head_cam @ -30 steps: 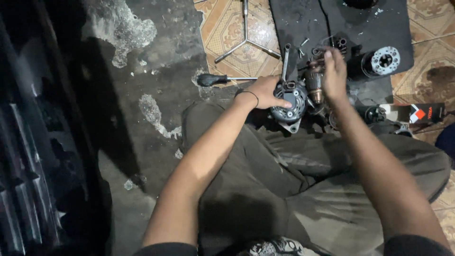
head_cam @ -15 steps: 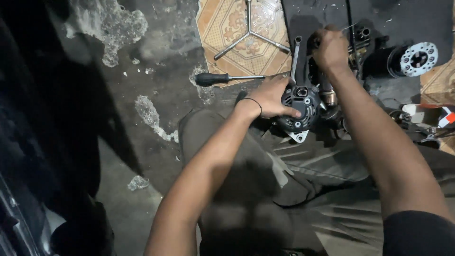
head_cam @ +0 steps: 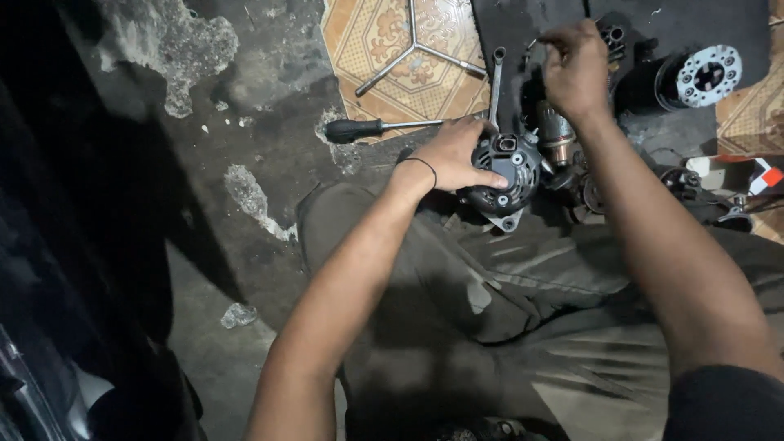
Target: Assembling the components of a vehicle alternator using hand tools on the floor.
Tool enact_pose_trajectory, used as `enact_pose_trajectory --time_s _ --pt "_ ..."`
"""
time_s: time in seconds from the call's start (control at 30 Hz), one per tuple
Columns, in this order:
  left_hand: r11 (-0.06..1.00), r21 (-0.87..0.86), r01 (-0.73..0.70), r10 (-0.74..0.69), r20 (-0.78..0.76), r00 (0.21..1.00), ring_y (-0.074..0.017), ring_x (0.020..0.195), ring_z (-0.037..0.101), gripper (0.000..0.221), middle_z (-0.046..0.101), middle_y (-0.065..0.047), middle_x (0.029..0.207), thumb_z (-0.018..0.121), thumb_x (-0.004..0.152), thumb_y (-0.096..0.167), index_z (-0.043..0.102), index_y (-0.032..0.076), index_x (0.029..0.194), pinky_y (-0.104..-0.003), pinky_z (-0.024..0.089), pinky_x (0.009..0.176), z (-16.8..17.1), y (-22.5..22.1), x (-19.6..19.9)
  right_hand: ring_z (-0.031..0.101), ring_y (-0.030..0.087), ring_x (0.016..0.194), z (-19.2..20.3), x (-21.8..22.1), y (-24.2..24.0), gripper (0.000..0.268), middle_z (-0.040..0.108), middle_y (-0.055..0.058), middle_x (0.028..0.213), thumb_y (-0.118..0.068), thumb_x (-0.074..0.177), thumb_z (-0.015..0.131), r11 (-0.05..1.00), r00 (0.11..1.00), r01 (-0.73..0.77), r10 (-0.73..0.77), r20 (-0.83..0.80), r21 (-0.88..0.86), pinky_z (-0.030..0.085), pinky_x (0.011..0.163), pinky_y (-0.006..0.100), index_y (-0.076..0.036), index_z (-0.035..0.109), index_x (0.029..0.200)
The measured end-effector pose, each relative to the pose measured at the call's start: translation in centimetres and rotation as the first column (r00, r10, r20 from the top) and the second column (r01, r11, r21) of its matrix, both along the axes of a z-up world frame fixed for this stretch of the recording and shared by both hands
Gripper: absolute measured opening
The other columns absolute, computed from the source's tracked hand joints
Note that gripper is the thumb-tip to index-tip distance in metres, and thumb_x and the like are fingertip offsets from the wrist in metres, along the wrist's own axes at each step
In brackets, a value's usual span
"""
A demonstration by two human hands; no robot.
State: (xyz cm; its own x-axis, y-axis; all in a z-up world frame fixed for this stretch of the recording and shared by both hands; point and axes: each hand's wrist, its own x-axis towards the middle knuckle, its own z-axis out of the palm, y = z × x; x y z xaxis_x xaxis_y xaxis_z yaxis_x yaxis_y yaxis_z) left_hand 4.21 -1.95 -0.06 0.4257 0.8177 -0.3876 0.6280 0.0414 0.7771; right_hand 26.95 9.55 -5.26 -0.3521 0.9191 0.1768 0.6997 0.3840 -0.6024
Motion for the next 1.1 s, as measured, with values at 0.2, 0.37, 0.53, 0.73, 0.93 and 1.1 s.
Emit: enact_pose_trajectory --time_s 0.2,0.37,0.53,0.73,0.93,1.1 --pt "1.000 -0.017 -0.001 0.000 -0.027 1.000 -0.0403 0.126 0.053 0.081 0.061 -0.016 0.133 0.092 0.067 0.047 0.061 0.006 0.130 -0.049 0.045 0.107 0.3 0.0 -0.1 0.058 0.014 0.079 10.0 1.1 -5.2 0.023 0.058 0.010 0.100 0.015 0.100 0.065 0.929 0.949 0.001 -0.117 -0.292 -0.370 0.053 0.065 0.023 0.006 0.056 0.120" --pt "0.999 0.019 0.033 -0.032 -0.039 0.999 -0.0425 0.122 0.055 0.085 0.061 -0.019 0.133 0.092 0.067 0.051 0.059 0.001 0.128 -0.050 0.043 0.107 -0.1 0.1 -0.2 0.062 0.011 0.067 15.5 0.4 -10.2 0.015 0.072 0.010 0.083 0.001 0.092 0.079 0.800 0.994 0.021 -0.082 -0.074 -0.600 0.050 0.059 0.022 0.002 0.075 0.107" --pt "1.000 0.001 0.027 -0.027 -0.050 0.998 -0.0428 0.126 0.053 0.086 0.060 -0.017 0.136 0.091 0.068 0.050 0.058 0.003 0.132 -0.052 0.044 0.107 -0.2 -0.1 -0.1 0.069 0.013 0.079 15.7 0.2 -12.2 0.019 0.073 0.011 0.088 0.007 0.093 0.070 0.785 0.986 -0.035 -0.075 -0.150 -0.619 0.055 0.070 0.022 0.007 0.072 0.112" --pt "0.988 -0.140 0.068 -0.078 -0.066 0.995 -0.0487 0.142 0.040 0.098 0.051 -0.020 0.148 0.084 0.075 0.067 0.048 0.008 0.145 -0.053 0.047 0.114 0.4 0.4 -0.3 0.072 0.041 0.098 15.1 0.7 -15.0 0.023 0.073 0.028 0.100 0.003 0.090 0.080 0.871 0.983 0.053 -0.132 -0.128 -0.488 0.060 0.080 0.045 0.004 0.076 0.113" --pt "0.998 -0.011 0.056 -0.056 -0.029 0.998 -0.0421 0.124 0.055 0.079 0.063 -0.017 0.134 0.086 0.072 0.050 0.060 0.006 0.131 -0.051 0.045 0.107 0.6 0.3 -0.6 0.074 0.019 0.087 17.7 2.5 -15.9 0.016 0.074 0.016 0.100 0.005 0.100 0.070 0.796 0.946 0.099 -0.261 -0.192 -0.597 0.058 0.074 0.023 0.011 0.068 0.114" --pt "0.998 -0.024 0.064 -0.063 0.027 0.998 -0.0330 0.115 0.067 0.072 0.070 -0.016 0.127 0.082 0.075 0.045 0.063 0.002 0.129 -0.040 0.051 0.100 3.0 0.8 -1.5 0.070 0.013 0.066 20.0 6.9 -16.3 0.025 0.079 0.013 0.090 0.000 0.083 0.076 0.733 0.939 -0.172 -0.079 -0.334 -0.658 0.053 0.057 0.019 0.003 0.074 0.108"
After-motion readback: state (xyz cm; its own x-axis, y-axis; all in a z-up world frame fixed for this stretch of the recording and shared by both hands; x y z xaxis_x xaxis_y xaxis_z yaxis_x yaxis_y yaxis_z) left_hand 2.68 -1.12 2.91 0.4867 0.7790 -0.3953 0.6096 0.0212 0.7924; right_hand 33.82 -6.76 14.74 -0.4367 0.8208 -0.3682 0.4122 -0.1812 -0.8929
